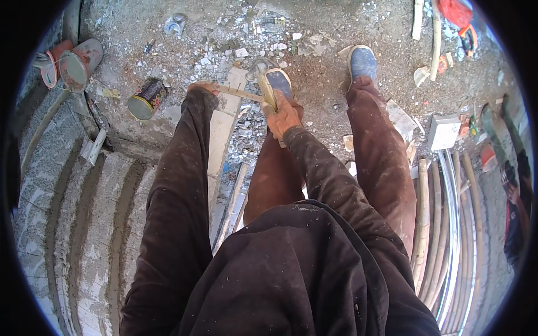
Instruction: The person uses a hammer to knock pieces off a small wooden wedge, holds the wedge against a concrete wall, and later pulls a string from a bucket to set up a guideline.
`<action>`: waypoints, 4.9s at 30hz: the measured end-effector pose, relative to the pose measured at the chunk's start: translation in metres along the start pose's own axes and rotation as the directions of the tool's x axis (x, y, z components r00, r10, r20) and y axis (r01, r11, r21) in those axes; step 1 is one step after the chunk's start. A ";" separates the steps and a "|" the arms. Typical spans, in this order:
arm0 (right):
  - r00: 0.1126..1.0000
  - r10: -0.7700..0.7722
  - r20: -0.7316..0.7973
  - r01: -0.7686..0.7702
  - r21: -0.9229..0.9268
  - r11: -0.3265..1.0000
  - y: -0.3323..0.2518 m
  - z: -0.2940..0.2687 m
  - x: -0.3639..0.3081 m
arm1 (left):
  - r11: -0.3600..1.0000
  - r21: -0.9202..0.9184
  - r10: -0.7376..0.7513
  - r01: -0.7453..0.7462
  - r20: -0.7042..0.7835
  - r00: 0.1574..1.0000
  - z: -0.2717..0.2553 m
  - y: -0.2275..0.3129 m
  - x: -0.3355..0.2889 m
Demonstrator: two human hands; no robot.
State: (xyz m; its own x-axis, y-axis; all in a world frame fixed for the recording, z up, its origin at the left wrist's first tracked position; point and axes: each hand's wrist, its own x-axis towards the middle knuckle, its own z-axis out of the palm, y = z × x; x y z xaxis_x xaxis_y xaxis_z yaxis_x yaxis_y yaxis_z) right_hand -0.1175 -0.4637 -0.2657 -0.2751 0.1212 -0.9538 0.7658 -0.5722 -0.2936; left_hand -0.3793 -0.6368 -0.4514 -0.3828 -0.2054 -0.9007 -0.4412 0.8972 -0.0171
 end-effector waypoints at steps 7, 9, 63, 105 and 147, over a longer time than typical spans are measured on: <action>0.995 0.084 0.045 -0.083 -0.033 0.996 -0.006 0.013 -0.015 | 0.921 0.384 0.053 -0.067 0.048 0.997 -0.007 -0.012 0.048; 0.995 -0.073 -0.072 0.066 -0.096 0.993 0.009 0.011 -0.009 | 0.925 0.367 0.079 -0.098 0.068 0.995 0.003 -0.007 0.040; 0.998 -0.048 -0.040 0.044 -0.116 0.992 0.003 0.013 -0.004 | 0.976 0.194 0.079 -0.098 0.106 0.991 -0.036 0.027 0.002; 0.999 -0.030 -0.026 0.026 -0.133 0.991 0.010 0.019 0.008 | 0.986 -0.166 0.011 0.002 0.076 0.997 -0.034 0.045 -0.048; 0.995 -0.087 -0.041 0.084 -0.085 0.993 -0.005 0.023 -0.004 | 0.777 0.629 0.017 0.019 -0.051 0.999 -0.054 -0.005 0.083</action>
State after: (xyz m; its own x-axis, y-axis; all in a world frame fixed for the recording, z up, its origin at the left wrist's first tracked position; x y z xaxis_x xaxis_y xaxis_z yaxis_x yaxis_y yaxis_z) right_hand -0.1335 -0.4796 -0.2590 -0.3168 0.2038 -0.9264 0.7868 -0.4890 -0.3766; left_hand -0.4527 -0.6799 -0.5030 -0.4310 -0.2100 -0.8776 0.1607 0.9391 -0.3036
